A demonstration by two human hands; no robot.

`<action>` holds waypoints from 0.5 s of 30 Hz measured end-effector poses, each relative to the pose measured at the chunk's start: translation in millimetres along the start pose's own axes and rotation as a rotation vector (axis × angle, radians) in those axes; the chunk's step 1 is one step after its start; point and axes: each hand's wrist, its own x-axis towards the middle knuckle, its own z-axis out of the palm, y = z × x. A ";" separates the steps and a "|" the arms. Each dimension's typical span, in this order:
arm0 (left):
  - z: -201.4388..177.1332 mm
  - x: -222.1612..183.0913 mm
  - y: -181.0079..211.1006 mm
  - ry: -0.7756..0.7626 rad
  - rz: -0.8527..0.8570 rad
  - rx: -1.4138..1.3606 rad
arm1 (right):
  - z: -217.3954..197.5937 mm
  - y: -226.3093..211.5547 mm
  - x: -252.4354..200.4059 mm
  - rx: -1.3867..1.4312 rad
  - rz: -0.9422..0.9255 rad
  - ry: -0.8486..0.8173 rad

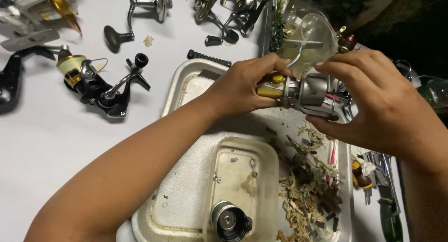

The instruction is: Cleaning and assembling the internal components of various fishing reels on a parts tray using a small brush and manual manipulation.

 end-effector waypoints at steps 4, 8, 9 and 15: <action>1.8 1.7 -1.4 -0.066 -0.145 -0.032 | 0.9 -0.3 9.1 -0.081 -0.020 -0.017; 1.6 2.3 -1.0 -0.105 -0.290 -0.112 | -1.8 -4.6 21.5 -0.133 -0.048 -0.061; 1.2 1.7 -1.1 -0.098 -0.328 -0.160 | -2.6 -5.2 24.5 -0.148 -0.061 -0.071; -9.7 11.3 36.8 -0.134 -0.567 -0.243 | -6.9 -7.2 40.1 -0.196 -0.090 -0.083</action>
